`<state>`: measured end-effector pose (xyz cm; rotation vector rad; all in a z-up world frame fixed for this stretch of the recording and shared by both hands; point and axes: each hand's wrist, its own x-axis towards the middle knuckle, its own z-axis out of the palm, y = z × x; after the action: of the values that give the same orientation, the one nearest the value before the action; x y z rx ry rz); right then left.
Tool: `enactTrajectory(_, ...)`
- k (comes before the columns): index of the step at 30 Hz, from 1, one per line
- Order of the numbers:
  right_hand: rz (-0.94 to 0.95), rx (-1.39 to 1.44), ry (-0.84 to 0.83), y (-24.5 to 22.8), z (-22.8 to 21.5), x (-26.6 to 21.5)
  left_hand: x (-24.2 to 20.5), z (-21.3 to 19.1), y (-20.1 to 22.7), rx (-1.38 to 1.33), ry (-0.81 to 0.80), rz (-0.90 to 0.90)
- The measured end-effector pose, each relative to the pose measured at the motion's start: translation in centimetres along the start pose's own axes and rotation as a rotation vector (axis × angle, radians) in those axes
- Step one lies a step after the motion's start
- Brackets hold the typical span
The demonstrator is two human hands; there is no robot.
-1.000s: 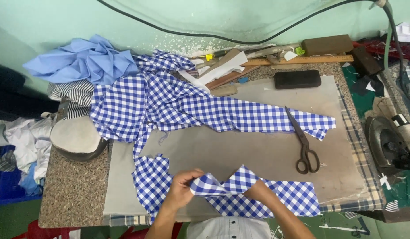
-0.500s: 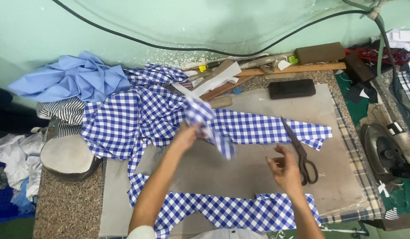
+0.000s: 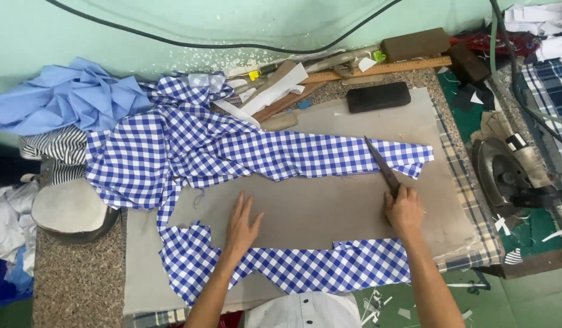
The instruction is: The person cuts a blue and white checkered fabric with scissors, then places white tape on the fabric and irons it with a steam iron. The person uses a black pad to press the fabric while ironing.
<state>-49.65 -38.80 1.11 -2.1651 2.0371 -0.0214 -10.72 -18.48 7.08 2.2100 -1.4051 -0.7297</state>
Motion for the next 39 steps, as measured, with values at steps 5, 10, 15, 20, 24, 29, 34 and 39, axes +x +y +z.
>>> enactTrajectory(5,-0.075,-0.096,-0.089,2.0,1.9,4.2,-5.6,2.6,-3.5,0.164,0.042,-0.102)
enactTrajectory(10,-0.352,0.016,-0.034,0.9,-1.0,9.6,-8.9,7.7,-6.6,0.249,0.325,0.028)
enactTrajectory(15,-0.803,-0.321,0.296,-2.2,0.9,20.7,-10.7,10.4,-2.8,0.274,0.371,0.038)
enactTrajectory(20,-0.806,-0.38,0.13,-5.3,3.7,24.8,-13.0,12.0,-0.1,0.244,0.358,-0.022)
enactTrajectory(24,-0.888,-0.144,0.585,-6.5,3.7,22.4,-14.1,11.3,1.3,0.251,0.372,-0.022)
enactTrajectory(29,-0.581,-0.217,-0.143,-8.8,2.1,16.0,-14.6,12.5,0.3,0.216,0.341,-0.05)
enactTrajectory(34,-0.599,-0.614,-0.371,-11.8,5.3,16.1,-15.3,11.2,-0.2,0.138,0.354,0.041)
enactTrajectory(39,-0.929,0.144,-0.252,-23.9,-5.7,8.8,-16.4,9.7,-2.6,0.152,0.405,0.115)
